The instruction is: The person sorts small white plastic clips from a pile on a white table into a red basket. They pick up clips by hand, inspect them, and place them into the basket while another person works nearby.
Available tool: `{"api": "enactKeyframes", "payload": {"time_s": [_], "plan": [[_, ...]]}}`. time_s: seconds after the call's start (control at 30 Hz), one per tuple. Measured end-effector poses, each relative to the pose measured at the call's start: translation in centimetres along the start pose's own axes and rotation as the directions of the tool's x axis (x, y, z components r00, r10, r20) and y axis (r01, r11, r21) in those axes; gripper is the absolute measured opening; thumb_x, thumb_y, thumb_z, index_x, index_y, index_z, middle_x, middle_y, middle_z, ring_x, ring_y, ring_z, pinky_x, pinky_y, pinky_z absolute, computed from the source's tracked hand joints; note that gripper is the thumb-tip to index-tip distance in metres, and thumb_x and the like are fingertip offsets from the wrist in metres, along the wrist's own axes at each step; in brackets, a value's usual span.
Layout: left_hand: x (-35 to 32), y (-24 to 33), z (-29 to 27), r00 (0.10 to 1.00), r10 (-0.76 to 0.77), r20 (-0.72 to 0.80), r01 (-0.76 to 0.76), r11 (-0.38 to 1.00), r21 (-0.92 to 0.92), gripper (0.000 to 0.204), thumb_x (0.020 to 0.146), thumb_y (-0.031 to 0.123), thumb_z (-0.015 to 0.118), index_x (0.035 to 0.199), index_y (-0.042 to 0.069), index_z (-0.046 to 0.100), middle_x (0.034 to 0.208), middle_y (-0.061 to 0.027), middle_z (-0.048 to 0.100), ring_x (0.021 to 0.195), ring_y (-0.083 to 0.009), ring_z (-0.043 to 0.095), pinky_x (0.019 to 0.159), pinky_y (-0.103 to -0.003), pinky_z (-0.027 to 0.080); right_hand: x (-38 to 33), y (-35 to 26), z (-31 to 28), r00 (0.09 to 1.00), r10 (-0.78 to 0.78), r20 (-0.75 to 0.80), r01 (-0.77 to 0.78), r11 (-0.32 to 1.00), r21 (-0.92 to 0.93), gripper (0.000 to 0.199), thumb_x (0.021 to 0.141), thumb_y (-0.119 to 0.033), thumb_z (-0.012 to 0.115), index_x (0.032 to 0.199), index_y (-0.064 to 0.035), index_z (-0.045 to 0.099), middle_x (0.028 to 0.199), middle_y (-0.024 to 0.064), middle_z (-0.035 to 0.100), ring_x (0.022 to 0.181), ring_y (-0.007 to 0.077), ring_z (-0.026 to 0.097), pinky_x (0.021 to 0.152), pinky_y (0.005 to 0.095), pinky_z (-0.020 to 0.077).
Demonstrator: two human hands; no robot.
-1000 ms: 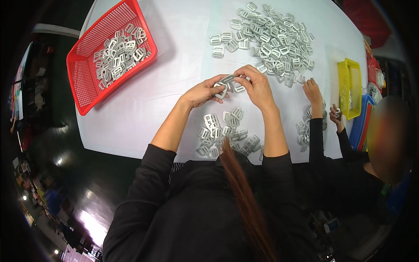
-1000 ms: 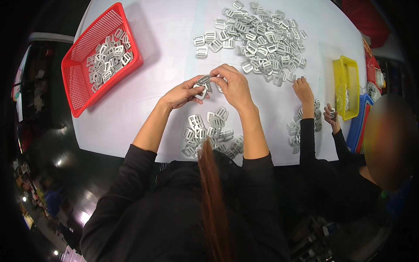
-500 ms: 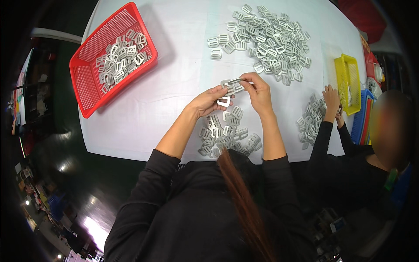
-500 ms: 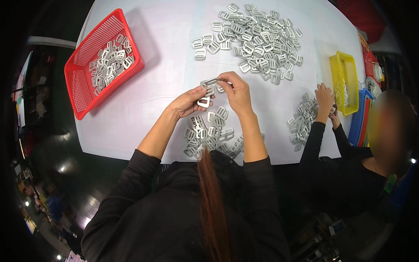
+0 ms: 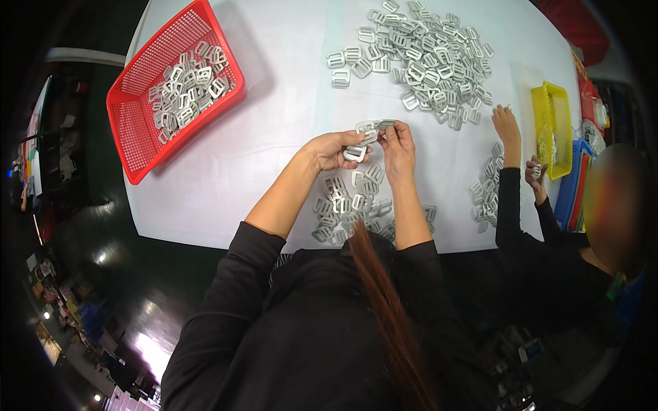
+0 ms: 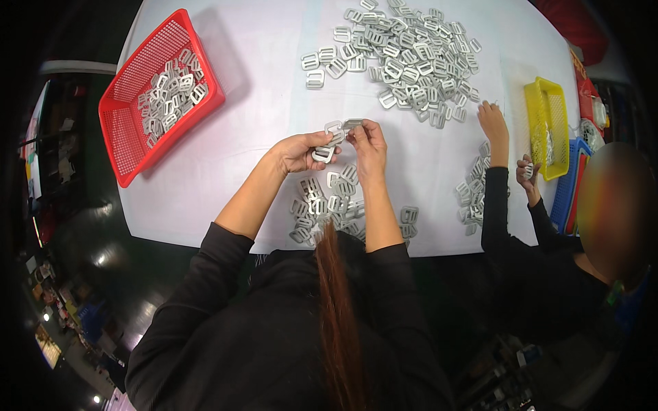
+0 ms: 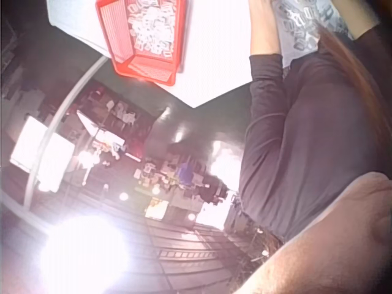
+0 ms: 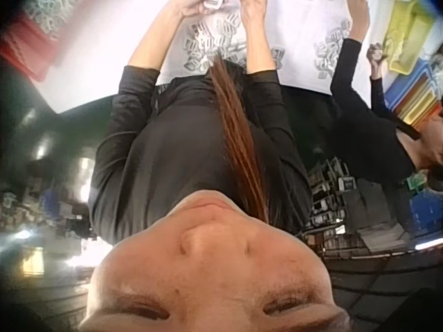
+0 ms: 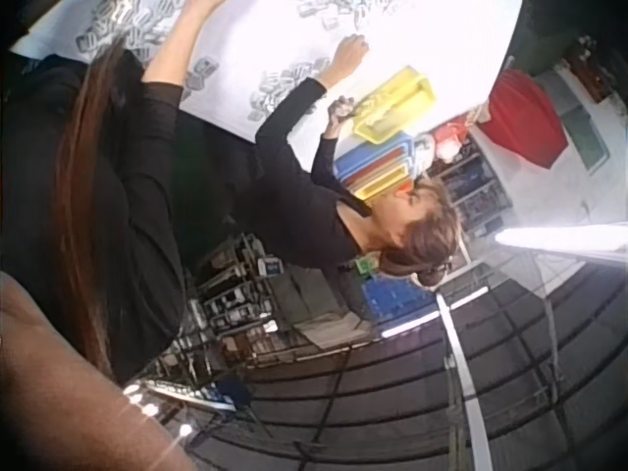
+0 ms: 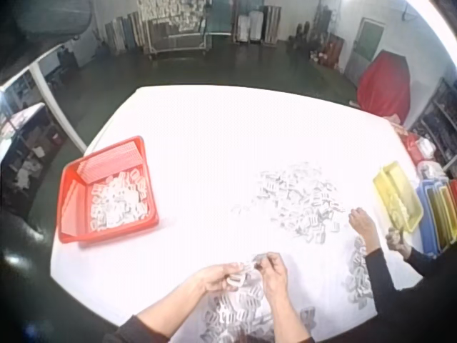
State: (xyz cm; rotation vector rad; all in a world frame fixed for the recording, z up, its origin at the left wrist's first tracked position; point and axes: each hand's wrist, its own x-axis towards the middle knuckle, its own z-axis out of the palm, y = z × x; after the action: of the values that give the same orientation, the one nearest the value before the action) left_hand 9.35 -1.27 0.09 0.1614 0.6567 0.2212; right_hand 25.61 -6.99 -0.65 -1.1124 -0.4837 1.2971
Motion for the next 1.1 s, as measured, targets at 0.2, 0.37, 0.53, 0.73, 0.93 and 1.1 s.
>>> {"api": "enactKeyframes", "payload": {"time_s": [0.2, 0.37, 0.53, 0.73, 0.93, 1.1], "plan": [[-0.1, 0.8, -0.5, 0.999, -0.030, -0.036, 0.032, 0.999, 0.044, 0.024, 0.088, 0.019, 0.055, 0.106, 0.005, 0.046, 0.088, -0.0105, 0.060, 0.072, -0.0200, 0.063, 0.045, -0.024, 0.048, 0.9, -0.3, -0.2, 0.998, 0.039, 0.043, -0.035, 0.995, -0.090, 0.013, 0.087, -0.011, 0.057, 0.097, -0.0034, 0.054, 0.082, 0.0009, 0.057, 0.073, 0.0087, 0.051, 0.070, 0.0246, 0.0442], [-1.2, 0.4, -1.9, 1.000, 0.004, -0.006, -0.005, 1.000, -0.027, 0.024, 0.088, 0.019, 0.055, 0.105, 0.004, 0.048, 0.088, -0.0100, 0.059, 0.073, -0.0179, 0.062, 0.046, -0.023, 0.051, 2.5, -1.5, -2.2, 0.994, -0.026, 0.105, 0.076, 0.857, -0.510, 0.012, 0.084, -0.011, 0.060, 0.092, -0.0027, 0.057, 0.079, -0.0009, 0.056, 0.070, 0.0067, 0.048, 0.065, 0.0208, 0.0402], [-2.1, -0.3, -3.3, 0.969, 0.073, -0.238, -0.021, 0.977, 0.214, 0.034, 0.088, 0.015, 0.054, 0.120, 0.007, 0.045, 0.093, -0.0073, 0.059, 0.079, -0.0156, 0.061, 0.057, -0.024, 0.054, 2.9, -3.3, -2.4, 0.999, -0.044, 0.023, 0.048, 0.747, -0.663, 0.012, 0.082, -0.012, 0.061, 0.089, -0.0032, 0.060, 0.073, -0.0008, 0.057, 0.065, 0.0071, 0.048, 0.059, 0.0205, 0.0391], [-4.2, -1.7, -2.7, 0.903, 0.321, -0.286, -0.254, 0.935, 0.247, 0.044, 0.090, 0.010, 0.047, 0.132, 0.009, 0.035, 0.109, -0.0083, 0.055, 0.093, -0.0175, 0.058, 0.077, -0.031, 0.052, -0.1, -2.2, 2.9, 0.965, 0.262, 0.024, -0.189, 0.756, -0.627, 0.015, 0.079, -0.013, 0.064, 0.087, -0.0004, 0.061, 0.066, 0.0012, 0.058, 0.059, 0.0086, 0.051, 0.054, 0.0215, 0.0405], [-4.2, -2.5, -1.7, 0.879, 0.423, -0.221, -0.432, 0.902, 0.005, 0.034, 0.093, 0.015, 0.043, 0.125, 0.005, 0.044, 0.113, -0.0095, 0.052, 0.101, -0.0176, 0.053, 0.085, -0.033, 0.049, -1.4, 0.9, 6.2, 0.963, 0.261, 0.061, -0.136, 0.675, -0.725, 0.019, 0.075, -0.009, 0.066, 0.091, 0.0005, 0.061, 0.071, 0.0069, 0.060, 0.062, 0.0132, 0.057, 0.057, 0.0260, 0.0457], [-5.3, -3.0, -3.7, 0.825, 0.444, -0.350, -0.461, 0.886, 0.038, 0.031, 0.092, 0.016, 0.045, 0.123, 0.008, 0.046, 0.108, -0.0080, 0.056, 0.099, -0.0183, 0.056, 0.083, -0.033, 0.052, 0.5, 1.0, 5.1, 0.915, -0.135, 0.380, 0.384, 0.005, -0.923, 0.034, 0.072, -0.008, 0.068, 0.105, -0.0079, 0.060, 0.096, 0.0051, 0.055, 0.079, 0.0204, 0.059, 0.060, 0.0309, 0.0496]]}}
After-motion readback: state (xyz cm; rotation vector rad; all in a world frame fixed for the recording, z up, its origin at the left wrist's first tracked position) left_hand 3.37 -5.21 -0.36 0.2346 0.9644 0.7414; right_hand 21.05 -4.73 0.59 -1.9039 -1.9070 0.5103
